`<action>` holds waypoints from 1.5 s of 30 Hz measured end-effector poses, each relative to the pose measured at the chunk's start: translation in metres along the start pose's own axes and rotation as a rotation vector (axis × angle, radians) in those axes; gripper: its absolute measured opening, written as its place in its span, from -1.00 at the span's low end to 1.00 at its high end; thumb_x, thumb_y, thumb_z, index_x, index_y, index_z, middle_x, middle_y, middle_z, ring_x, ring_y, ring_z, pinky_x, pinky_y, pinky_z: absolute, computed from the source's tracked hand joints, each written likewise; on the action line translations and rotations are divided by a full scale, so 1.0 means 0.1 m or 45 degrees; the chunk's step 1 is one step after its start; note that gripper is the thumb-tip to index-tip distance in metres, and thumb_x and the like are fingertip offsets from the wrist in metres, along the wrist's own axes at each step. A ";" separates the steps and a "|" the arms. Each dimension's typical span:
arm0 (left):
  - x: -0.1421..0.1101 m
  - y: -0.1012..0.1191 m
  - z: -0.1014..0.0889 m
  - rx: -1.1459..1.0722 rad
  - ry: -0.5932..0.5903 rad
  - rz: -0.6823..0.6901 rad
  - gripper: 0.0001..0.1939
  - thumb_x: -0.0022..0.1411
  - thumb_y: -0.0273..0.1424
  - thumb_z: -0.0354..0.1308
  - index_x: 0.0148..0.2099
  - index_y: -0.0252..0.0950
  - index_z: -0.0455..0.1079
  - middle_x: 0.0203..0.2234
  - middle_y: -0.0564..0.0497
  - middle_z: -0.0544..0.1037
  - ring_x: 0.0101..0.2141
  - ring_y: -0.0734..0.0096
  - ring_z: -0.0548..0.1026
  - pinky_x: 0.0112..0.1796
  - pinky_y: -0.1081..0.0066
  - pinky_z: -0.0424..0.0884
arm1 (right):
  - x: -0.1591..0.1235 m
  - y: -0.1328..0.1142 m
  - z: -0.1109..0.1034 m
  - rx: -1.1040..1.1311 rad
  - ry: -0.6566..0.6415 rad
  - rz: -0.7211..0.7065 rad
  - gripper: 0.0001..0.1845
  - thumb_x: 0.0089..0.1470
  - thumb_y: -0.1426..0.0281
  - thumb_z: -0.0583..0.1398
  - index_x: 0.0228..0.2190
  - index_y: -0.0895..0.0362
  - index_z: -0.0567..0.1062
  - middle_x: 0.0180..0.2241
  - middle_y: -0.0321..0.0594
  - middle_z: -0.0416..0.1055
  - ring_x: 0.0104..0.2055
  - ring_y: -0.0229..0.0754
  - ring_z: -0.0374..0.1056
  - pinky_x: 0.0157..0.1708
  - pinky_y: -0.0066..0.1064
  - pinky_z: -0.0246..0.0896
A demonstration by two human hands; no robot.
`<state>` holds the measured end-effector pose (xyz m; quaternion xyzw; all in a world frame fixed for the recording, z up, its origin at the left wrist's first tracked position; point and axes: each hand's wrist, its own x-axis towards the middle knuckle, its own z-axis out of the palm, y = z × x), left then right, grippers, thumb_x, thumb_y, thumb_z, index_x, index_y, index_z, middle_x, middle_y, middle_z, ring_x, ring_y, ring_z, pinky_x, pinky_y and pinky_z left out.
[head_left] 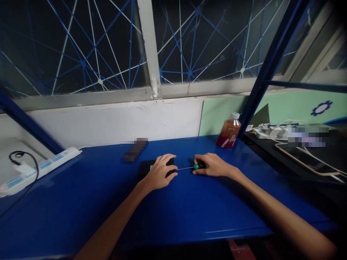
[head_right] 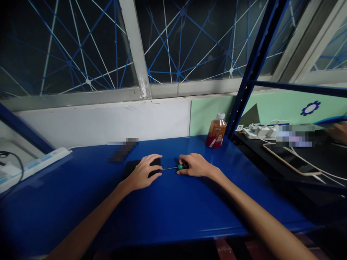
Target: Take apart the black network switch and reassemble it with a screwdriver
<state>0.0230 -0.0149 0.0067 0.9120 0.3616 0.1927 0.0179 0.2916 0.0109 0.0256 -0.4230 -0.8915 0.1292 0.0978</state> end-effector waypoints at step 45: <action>0.13 0.10 0.18 -0.111 0.392 -0.158 -0.86 0.26 -0.40 0.12 -0.25 -0.20 0.52 -0.17 -0.02 0.52 -0.07 0.20 0.41 -0.06 0.11 0.26 | -0.04 0.11 -0.20 0.120 0.153 0.042 -0.61 0.07 0.04 0.14 -0.44 0.13 0.43 -0.59 -0.33 0.31 -0.57 -0.31 0.12 -0.53 -0.43 -0.08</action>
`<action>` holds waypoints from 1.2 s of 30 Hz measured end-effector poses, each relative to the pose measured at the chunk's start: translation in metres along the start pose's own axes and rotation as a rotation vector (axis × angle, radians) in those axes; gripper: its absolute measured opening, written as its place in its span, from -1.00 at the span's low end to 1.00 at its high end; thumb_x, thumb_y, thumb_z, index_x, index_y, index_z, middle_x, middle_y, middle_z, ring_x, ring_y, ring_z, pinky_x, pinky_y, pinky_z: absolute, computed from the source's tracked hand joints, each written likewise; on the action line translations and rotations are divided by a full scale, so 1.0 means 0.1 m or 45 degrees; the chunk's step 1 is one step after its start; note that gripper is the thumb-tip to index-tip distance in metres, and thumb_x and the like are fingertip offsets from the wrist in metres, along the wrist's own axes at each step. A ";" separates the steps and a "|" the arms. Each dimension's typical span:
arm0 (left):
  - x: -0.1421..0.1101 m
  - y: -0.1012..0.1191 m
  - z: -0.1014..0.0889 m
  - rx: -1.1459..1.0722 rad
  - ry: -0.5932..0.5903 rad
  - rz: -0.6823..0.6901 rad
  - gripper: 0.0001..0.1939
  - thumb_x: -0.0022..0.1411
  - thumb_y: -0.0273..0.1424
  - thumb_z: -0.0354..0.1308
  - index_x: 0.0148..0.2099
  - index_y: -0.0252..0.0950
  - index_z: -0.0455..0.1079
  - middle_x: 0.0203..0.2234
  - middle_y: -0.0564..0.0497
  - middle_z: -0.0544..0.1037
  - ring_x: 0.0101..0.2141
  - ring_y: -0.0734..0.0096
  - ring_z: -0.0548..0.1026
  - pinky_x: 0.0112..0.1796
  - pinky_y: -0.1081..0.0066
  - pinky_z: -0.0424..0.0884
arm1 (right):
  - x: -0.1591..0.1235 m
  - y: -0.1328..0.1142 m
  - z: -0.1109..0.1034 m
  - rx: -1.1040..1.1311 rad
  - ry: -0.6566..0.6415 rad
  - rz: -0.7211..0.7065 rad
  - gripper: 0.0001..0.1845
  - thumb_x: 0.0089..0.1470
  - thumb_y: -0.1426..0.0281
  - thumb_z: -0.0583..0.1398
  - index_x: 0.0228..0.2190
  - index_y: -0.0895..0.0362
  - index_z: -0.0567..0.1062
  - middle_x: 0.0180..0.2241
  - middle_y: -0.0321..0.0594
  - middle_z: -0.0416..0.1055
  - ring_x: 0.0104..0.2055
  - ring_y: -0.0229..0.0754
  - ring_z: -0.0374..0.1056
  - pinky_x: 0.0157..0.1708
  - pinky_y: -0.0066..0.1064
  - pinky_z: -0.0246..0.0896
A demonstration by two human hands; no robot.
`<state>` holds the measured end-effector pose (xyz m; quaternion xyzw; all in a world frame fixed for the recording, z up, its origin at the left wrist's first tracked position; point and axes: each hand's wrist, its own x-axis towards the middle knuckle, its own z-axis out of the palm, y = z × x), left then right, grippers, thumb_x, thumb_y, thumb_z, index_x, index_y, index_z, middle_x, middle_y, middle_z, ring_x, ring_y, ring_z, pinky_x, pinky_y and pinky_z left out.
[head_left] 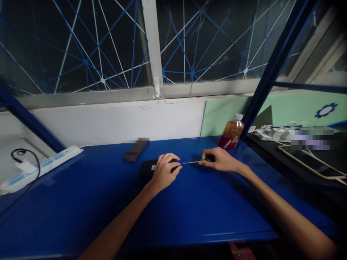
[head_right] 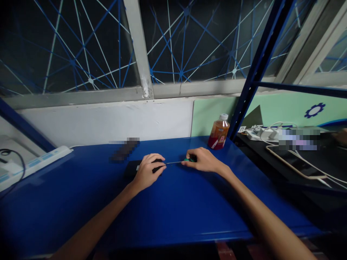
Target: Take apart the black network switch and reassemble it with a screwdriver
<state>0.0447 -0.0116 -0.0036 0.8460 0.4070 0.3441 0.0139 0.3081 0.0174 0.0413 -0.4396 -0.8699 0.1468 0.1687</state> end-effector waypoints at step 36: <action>0.00 -0.29 -0.30 0.076 -0.342 0.006 -0.47 0.05 -0.12 0.29 0.07 -0.12 0.38 -0.03 -0.04 0.51 -0.05 0.08 0.42 -0.04 0.03 0.26 | 0.00 0.08 -0.03 -0.096 0.097 0.026 -0.57 0.10 -0.01 0.10 -0.43 0.11 0.42 -0.54 -0.25 0.39 -0.53 -0.25 0.23 -0.51 -0.38 -0.03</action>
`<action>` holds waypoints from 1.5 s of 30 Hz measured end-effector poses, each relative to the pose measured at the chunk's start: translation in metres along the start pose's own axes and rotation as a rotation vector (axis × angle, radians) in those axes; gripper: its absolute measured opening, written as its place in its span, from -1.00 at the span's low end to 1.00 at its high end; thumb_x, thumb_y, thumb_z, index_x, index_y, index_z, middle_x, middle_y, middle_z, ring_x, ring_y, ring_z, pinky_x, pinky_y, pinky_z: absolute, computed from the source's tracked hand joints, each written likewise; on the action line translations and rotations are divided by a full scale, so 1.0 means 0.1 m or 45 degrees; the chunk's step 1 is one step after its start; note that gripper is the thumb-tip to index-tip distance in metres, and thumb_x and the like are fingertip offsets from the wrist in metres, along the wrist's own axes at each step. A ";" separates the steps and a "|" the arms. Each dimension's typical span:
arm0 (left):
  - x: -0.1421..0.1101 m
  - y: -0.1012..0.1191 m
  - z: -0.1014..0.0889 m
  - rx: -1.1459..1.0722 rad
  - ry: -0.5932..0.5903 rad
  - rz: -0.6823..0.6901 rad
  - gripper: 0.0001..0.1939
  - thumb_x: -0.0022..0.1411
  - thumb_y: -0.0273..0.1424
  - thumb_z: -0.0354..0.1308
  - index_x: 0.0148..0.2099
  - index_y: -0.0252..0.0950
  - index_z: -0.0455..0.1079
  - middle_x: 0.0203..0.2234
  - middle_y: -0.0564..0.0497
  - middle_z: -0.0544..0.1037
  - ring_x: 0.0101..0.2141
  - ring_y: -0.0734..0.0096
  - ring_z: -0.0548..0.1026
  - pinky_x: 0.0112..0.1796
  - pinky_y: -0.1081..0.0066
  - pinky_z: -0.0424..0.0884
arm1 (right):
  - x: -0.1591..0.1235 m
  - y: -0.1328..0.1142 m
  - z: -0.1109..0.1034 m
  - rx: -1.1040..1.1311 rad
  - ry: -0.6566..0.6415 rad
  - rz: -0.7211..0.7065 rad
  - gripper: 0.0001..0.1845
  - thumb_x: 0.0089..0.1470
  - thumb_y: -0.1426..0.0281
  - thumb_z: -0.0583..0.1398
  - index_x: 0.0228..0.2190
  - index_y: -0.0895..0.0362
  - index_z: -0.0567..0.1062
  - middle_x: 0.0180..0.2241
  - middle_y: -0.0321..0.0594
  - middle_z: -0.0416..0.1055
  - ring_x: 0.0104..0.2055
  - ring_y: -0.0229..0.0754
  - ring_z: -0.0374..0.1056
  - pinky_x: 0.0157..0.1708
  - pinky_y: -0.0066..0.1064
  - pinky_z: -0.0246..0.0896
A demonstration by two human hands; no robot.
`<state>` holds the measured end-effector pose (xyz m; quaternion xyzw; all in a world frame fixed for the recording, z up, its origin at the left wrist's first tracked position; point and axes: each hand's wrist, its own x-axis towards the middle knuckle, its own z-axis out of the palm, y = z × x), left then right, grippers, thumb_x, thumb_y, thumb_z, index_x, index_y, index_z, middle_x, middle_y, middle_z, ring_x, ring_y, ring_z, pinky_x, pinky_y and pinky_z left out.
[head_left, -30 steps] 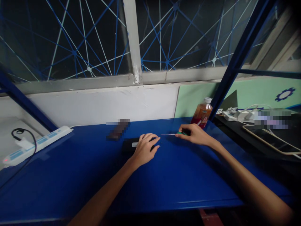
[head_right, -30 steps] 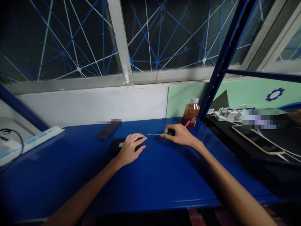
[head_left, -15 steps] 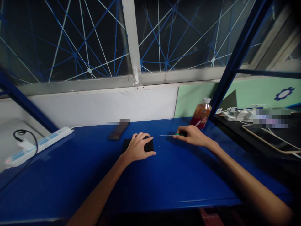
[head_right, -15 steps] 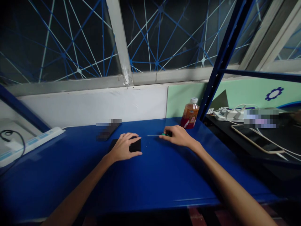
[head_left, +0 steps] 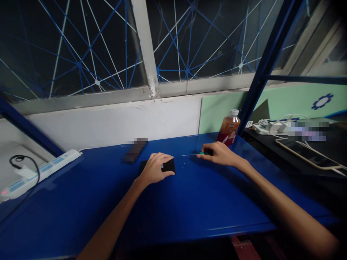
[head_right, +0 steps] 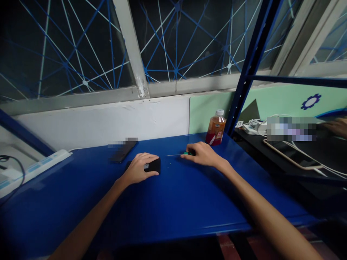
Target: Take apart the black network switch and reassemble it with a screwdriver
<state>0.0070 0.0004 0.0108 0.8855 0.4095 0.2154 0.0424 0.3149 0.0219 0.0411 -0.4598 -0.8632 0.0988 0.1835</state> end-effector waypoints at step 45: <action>-0.05 0.01 -0.06 0.085 -0.292 -0.089 -0.42 0.18 -0.08 0.16 0.21 -0.10 0.24 0.16 -0.10 0.31 0.12 -0.01 0.26 0.04 -0.01 0.19 | 0.03 0.16 0.37 -0.422 -0.086 0.058 -0.69 0.19 0.20 0.04 -0.15 0.11 0.40 -0.22 -0.11 0.44 -0.28 -0.11 0.40 -0.40 -0.41 0.09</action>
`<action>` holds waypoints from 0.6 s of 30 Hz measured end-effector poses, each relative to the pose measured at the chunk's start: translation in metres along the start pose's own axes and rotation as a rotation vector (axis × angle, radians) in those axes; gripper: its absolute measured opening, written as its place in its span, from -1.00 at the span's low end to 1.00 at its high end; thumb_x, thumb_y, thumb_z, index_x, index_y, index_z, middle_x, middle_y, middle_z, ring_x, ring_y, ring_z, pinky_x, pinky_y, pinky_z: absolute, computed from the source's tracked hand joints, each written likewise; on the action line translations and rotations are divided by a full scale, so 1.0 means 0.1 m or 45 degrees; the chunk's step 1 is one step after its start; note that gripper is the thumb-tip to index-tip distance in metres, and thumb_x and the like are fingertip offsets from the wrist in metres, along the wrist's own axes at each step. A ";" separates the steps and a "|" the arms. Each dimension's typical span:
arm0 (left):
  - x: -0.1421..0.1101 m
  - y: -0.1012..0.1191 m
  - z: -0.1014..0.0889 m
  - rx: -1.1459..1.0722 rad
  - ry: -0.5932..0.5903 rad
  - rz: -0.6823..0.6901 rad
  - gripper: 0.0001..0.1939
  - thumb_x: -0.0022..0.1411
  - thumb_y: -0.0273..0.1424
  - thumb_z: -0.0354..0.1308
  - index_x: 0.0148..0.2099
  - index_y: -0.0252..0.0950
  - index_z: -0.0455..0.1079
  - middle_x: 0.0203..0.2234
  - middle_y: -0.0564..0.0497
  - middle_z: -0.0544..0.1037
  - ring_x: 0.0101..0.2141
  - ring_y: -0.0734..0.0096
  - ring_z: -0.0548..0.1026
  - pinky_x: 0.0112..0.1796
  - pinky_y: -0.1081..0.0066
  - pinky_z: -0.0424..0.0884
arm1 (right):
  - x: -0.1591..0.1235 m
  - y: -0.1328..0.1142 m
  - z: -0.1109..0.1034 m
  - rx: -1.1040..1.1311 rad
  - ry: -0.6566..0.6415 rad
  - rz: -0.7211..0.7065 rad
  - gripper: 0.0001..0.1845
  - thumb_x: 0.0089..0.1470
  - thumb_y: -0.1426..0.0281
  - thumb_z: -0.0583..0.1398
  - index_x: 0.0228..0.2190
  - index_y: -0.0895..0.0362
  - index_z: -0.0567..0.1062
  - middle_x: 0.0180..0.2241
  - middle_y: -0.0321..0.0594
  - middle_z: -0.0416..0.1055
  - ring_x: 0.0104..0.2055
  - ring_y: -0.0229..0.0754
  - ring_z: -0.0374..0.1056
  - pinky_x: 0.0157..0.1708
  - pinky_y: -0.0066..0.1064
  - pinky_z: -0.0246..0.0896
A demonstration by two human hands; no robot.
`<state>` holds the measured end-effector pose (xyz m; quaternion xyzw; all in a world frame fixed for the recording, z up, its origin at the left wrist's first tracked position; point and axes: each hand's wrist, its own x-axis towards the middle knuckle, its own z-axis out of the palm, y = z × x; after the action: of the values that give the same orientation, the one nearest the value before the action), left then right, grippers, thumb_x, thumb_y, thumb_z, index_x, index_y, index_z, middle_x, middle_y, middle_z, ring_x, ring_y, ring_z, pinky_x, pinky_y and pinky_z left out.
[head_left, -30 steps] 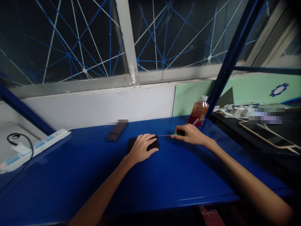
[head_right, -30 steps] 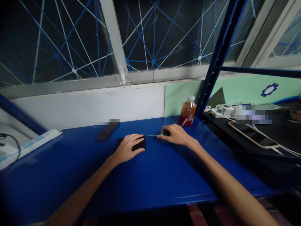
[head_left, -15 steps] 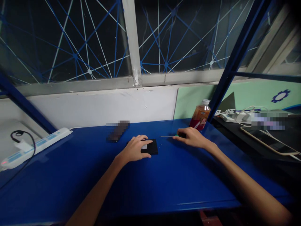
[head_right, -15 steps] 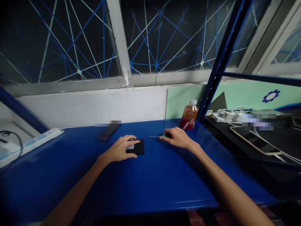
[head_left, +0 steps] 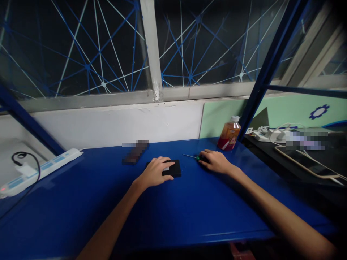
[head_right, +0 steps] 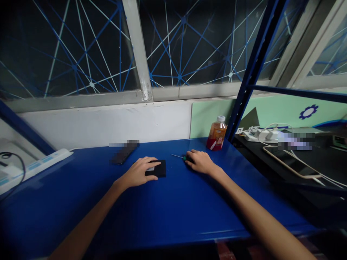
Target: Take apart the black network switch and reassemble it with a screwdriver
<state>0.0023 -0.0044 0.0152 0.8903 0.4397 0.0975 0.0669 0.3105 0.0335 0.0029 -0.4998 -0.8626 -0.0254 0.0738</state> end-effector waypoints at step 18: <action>0.16 0.18 0.25 0.140 0.185 0.079 -0.48 0.27 -0.09 0.06 0.20 -0.18 0.24 0.15 -0.13 0.31 0.11 0.05 0.24 0.04 0.07 0.18 | 0.01 -0.02 0.00 0.021 -0.011 -0.011 -0.64 0.19 0.12 0.03 -0.17 0.10 0.41 -0.24 -0.12 0.47 -0.26 -0.09 0.41 -0.42 -0.40 0.08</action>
<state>0.0307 -0.0034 -0.0033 0.8964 0.4203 0.1397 -0.0171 0.3087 0.0334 0.0032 -0.4956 -0.8653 -0.0165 0.0738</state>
